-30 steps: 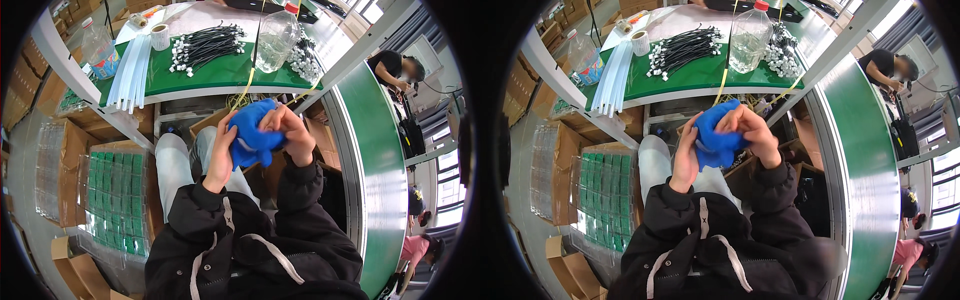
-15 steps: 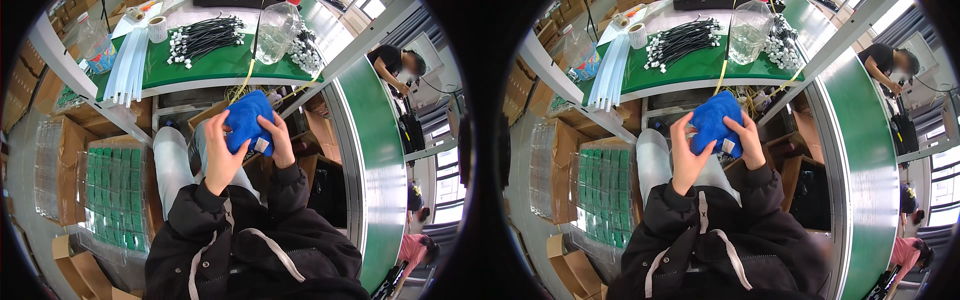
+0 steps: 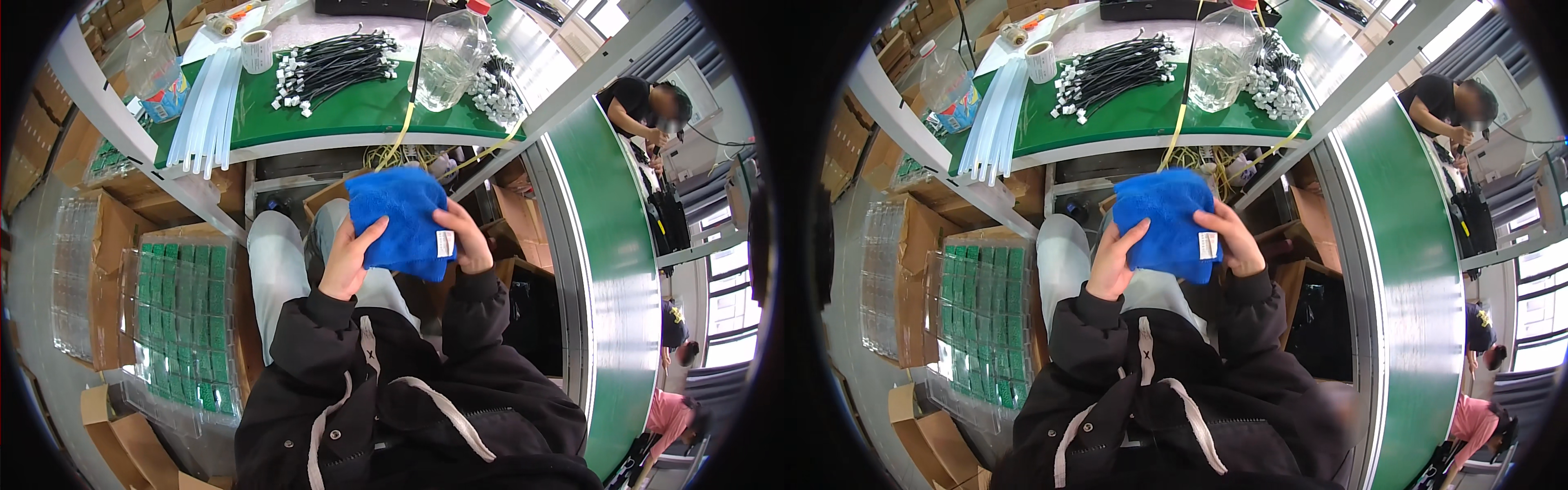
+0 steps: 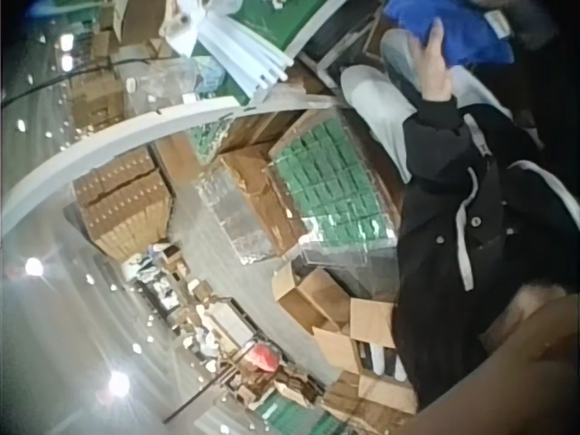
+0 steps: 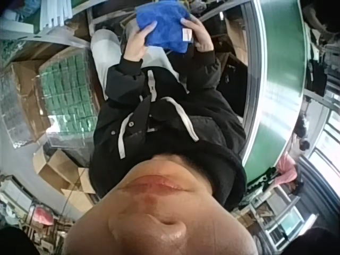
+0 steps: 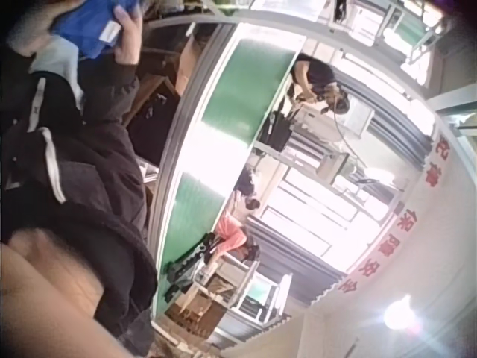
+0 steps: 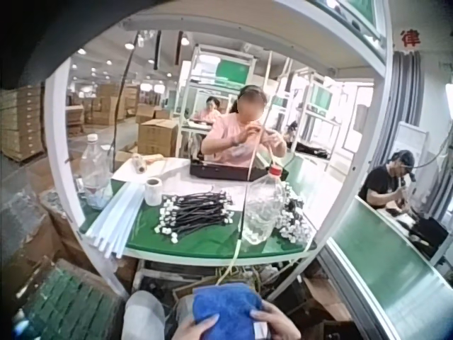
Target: Cleaning a black plastic component with a blue cloth and placing it on an assembly line.
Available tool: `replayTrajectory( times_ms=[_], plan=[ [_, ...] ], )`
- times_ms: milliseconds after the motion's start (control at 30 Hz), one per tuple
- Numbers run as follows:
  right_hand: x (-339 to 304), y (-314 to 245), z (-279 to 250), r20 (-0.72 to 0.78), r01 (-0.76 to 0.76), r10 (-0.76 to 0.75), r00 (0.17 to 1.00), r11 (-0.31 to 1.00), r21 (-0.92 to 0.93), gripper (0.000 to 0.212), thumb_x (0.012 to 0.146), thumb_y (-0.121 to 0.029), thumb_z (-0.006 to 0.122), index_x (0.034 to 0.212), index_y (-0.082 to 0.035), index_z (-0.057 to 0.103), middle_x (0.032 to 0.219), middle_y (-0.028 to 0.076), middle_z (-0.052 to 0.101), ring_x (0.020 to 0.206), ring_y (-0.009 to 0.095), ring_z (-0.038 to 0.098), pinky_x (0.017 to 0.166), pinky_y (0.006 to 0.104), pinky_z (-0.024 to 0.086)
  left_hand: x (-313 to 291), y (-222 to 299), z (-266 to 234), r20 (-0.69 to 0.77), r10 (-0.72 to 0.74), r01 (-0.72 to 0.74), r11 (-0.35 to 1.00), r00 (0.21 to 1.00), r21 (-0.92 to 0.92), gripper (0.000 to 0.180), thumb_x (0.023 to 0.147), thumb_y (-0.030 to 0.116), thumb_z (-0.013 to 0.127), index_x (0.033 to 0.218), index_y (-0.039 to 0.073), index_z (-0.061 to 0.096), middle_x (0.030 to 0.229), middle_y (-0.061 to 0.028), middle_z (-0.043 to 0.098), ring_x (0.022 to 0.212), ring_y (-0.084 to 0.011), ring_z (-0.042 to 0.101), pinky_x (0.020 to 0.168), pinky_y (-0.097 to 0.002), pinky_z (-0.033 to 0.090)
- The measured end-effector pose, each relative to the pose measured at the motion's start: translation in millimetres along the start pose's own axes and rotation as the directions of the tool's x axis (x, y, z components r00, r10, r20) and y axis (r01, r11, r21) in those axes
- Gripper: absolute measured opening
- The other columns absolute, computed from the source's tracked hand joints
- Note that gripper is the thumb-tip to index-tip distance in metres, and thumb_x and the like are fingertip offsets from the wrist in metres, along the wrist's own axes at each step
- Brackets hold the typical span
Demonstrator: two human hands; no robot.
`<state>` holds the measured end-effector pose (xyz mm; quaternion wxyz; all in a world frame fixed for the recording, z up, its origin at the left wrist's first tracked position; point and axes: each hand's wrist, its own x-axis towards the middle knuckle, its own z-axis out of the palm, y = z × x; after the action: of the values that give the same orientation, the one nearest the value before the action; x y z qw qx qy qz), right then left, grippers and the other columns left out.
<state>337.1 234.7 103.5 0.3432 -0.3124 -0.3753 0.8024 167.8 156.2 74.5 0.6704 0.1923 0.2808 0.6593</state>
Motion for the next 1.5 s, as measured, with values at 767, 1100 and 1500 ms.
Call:
replayTrajectory(
  times_ms=[767, 1100, 1500],
  plan=[
    [51.8, -197.8, 88.6, 0.463, 0.199, -0.884, 0.056, -0.445, -0.873, 0.034, 0.077, 0.007, 0.043, 0.111, 0.002, 0.048, 0.102, 0.021, 0.055, 0.095, 0.032, 0.054, 0.084, 0.0352, 0.042, 4.8, 6.6, -40.8, 0.201, 0.023, -0.015, 0.999, 0.979, -0.041, 0.018, 0.088, 0.021, 0.044, 0.1, 0.007, 0.047, 0.12, -0.0177, 0.049, 0.111, -0.027, 0.048, 0.094, -0.0399, 0.036],
    [162.2, -234.7, 65.1, 0.659, 0.266, -0.618, 0.429, -0.611, -0.746, 0.024, 0.078, -0.019, 0.055, 0.095, -0.004, 0.062, 0.089, 0.015, 0.06, 0.087, 0.031, 0.056, 0.076, 0.0349, 0.045, 0.6, 15.2, -57.9, 0.166, 0.075, -0.074, 0.997, 0.983, -0.017, 0.02, 0.087, 0.023, 0.046, 0.099, 0.008, 0.048, 0.117, -0.0157, 0.051, 0.11, -0.0263, 0.048, 0.091, -0.0372, 0.037],
    [179.2, -242.0, 41.4, 0.584, 0.499, -0.672, 0.456, -0.351, -0.793, 0.022, 0.076, -0.023, 0.066, 0.092, -0.008, 0.065, 0.087, 0.01, 0.065, 0.078, 0.016, 0.061, 0.074, 0.0265, 0.045, -0.1, 18.2, -65.9, 0.145, 0.118, -0.106, 0.99, 0.982, -0.091, 0.02, 0.085, 0.023, 0.048, 0.098, 0.008, 0.048, 0.104, -0.0099, 0.053, 0.1, -0.0229, 0.05, 0.086, -0.0346, 0.038]
  ],
)
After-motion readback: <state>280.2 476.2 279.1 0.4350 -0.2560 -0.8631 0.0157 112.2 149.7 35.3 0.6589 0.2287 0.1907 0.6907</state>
